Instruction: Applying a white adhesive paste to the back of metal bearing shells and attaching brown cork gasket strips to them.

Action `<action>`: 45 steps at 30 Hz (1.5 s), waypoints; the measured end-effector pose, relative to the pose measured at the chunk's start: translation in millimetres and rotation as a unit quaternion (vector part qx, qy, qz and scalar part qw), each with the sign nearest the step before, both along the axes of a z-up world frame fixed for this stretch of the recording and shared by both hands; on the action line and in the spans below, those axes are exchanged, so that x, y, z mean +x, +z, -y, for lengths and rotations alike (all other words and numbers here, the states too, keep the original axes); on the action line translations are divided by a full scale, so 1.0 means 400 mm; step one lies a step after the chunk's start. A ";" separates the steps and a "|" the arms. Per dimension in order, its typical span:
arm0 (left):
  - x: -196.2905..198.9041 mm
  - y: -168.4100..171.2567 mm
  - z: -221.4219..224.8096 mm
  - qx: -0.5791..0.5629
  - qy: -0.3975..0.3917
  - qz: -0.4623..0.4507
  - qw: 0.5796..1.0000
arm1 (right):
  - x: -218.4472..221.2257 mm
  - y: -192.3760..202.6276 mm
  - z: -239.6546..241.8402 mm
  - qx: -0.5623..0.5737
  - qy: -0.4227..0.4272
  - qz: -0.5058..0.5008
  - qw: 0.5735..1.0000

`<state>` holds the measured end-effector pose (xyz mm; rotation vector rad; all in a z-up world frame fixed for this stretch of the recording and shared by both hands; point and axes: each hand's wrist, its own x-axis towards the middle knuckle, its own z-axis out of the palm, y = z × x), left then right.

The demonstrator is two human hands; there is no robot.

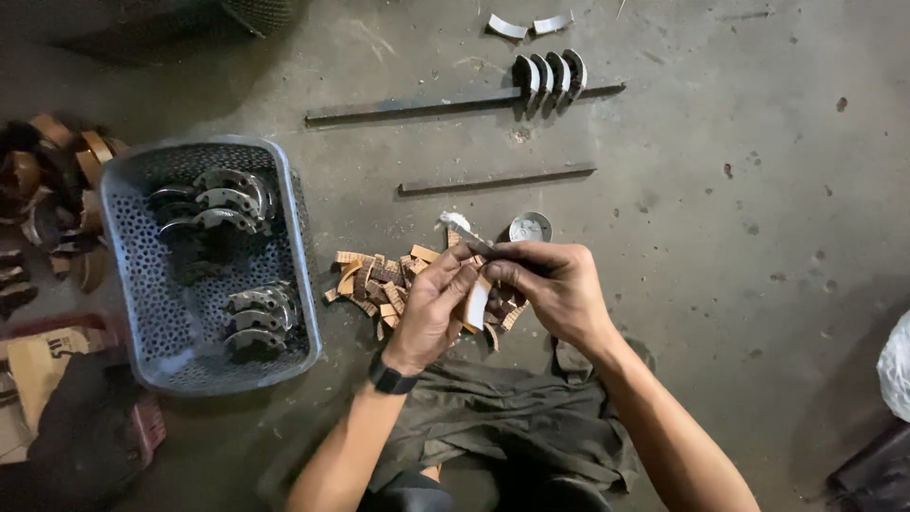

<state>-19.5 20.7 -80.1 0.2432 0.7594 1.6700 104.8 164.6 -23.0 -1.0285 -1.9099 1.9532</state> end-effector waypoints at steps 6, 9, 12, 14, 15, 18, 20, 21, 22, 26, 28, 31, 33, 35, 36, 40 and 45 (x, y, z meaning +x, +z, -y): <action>0.048 -0.012 0.026 -0.052 0.131 -0.418 0.897 | 0.010 -0.003 -0.008 0.091 -0.097 -0.028 0.991; 0.043 0.005 0.028 -0.070 0.182 -0.551 0.812 | 0.010 -0.001 -0.007 0.108 -0.097 -0.009 0.989; 0.028 0.032 0.023 -0.105 0.213 -0.597 0.766 | 0.018 0.008 -0.005 0.113 -0.104 -0.040 0.987; 0.017 0.030 0.023 -0.110 0.223 -0.584 0.773 | 0.038 -0.007 0.000 0.072 -0.096 -0.015 0.993; 0.011 0.029 0.022 -0.115 0.232 -0.570 0.780 | 0.048 -0.014 0.002 0.031 -0.087 0.011 0.996; 0.001 0.028 0.028 -0.107 0.227 -0.580 0.775 | 0.049 -0.013 0.035 -0.074 -0.044 0.027 0.996; 0.001 0.044 0.025 -0.106 0.224 -0.594 0.766 | 0.053 -0.043 0.033 -0.080 -0.031 0.047 0.995; 0.000 0.052 0.024 -0.105 0.221 -0.607 0.756 | 0.054 -0.057 0.033 -0.085 -0.017 0.068 0.994; 0.000 0.043 0.025 -0.105 0.221 -0.607 0.756 | 0.054 -0.050 0.021 -0.085 -0.017 0.067 0.994; -0.007 0.021 0.031 -0.091 0.239 -0.616 0.745 | 0.058 -0.015 -0.003 0.096 -0.029 0.116 0.988; -0.009 0.025 0.029 -0.087 0.240 -0.627 0.736 | 0.065 0.000 0.005 0.169 -0.035 0.103 0.980; -0.007 0.047 0.020 -0.077 0.229 -0.655 0.716 | 0.065 0.008 0.027 0.311 0.019 -0.012 0.950; -0.005 0.067 0.013 -0.061 0.214 -0.664 0.713 | 0.053 0.004 0.037 0.336 0.020 0.034 0.941; -0.004 0.062 0.015 -0.063 0.207 -0.676 0.705 | 0.045 -0.007 0.029 0.316 -0.004 0.025 0.948; -0.003 0.059 0.015 -0.065 0.201 -0.686 0.696 | 0.041 -0.013 0.024 0.296 -0.027 0.016 0.955; -0.001 0.046 0.012 -0.075 0.195 -0.690 0.693 | 0.046 -0.047 -0.012 0.304 -0.042 0.010 0.952; -0.054 -0.007 -0.030 -0.136 0.163 -0.600 0.772 | 0.100 -0.084 -0.068 0.249 -0.158 0.108 0.949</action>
